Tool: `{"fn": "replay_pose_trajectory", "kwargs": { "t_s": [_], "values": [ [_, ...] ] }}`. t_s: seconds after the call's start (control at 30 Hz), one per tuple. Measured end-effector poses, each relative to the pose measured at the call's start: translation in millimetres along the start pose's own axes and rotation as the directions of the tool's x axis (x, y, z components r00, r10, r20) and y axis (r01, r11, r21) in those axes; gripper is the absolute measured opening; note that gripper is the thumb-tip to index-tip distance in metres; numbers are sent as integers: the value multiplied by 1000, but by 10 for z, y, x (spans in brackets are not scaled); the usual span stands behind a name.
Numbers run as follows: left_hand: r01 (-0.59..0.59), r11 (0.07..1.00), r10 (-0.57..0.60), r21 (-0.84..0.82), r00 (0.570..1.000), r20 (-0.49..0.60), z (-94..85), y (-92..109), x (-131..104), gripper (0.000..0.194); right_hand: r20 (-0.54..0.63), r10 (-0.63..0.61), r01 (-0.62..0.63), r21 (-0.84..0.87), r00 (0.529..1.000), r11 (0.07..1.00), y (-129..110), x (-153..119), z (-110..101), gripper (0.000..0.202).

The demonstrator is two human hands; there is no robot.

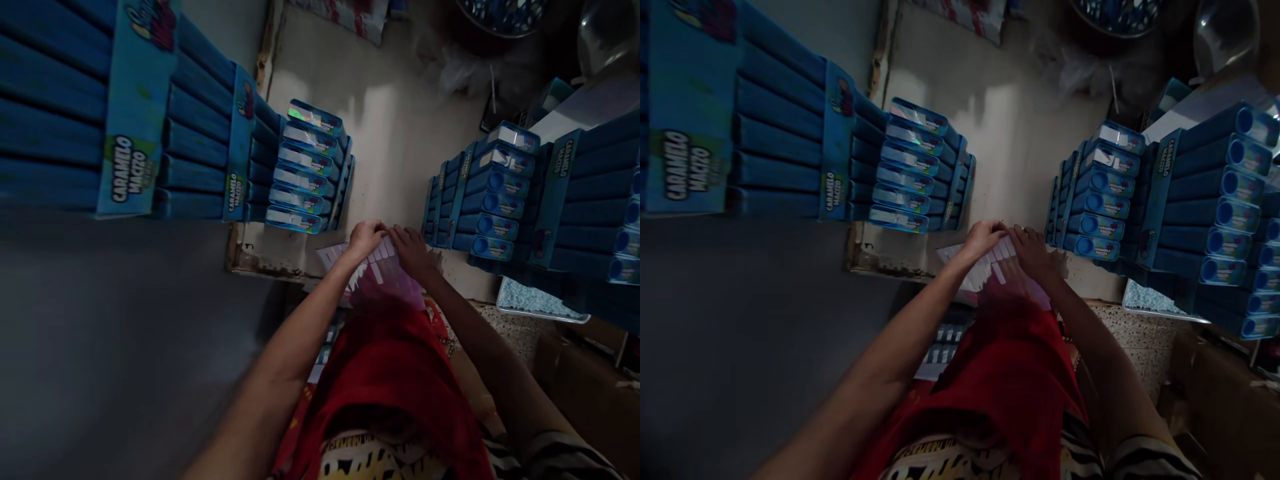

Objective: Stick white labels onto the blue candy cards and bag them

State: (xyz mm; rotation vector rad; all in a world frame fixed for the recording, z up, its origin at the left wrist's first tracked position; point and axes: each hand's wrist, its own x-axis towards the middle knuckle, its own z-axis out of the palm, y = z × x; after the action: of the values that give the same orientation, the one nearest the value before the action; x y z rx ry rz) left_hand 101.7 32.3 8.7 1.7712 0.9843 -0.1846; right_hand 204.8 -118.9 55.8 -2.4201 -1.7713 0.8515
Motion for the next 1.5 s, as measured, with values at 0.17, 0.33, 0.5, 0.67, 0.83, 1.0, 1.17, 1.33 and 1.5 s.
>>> {"fn": "replay_pose_trajectory", "kwargs": {
  "t_s": [0.17, 0.33, 0.5, 0.67, 0.83, 1.0, 1.17, 1.33, 1.5],
  "values": [
    [55, 998, -55, 35, 998, -20, -13, 80, 35, 17, -11, 20, -20, 56, 1000, 998, -12, -239, 22, 49],
    [-17, 995, 19, 96, 1000, -20, -75, 224, -27, 21, -97, 94, -86, 80, 991, 993, -32, -285, -88, 36],
    [-16, 993, 16, 115, 1000, 1, -110, 340, -108, 24, -58, 110, -114, -71, 992, 991, -37, 11, -207, 50],
    [107, 986, -111, 129, 994, 19, -138, 368, -68, 25, 43, 37, -29, -167, 998, 986, 12, -3, -159, 55],
    [64, 990, -64, 124, 998, -5, -147, 397, -105, 21, -87, 95, -96, -9, 992, 995, -12, -218, -154, 32],
    [-11, 993, 30, 115, 987, -159, -104, 358, -28, 22, -204, 273, -209, 290, 940, 934, -233, -399, -400, 23],
    [-94, 982, 36, -166, 945, -324, -112, 431, -28, 21, -133, 544, -301, 713, 829, 633, -472, -707, -982, 30],
    [72, 544, 87, -836, 986, 142, -223, 872, -649, 77, -14, 614, -236, 916, 789, 324, -524, -885, -1616, 35],
    [144, 361, 156, -921, 965, 212, -353, 1315, -1125, 66, -28, 636, -195, 940, 771, 278, -526, -944, -1964, 34]
  ]
}}
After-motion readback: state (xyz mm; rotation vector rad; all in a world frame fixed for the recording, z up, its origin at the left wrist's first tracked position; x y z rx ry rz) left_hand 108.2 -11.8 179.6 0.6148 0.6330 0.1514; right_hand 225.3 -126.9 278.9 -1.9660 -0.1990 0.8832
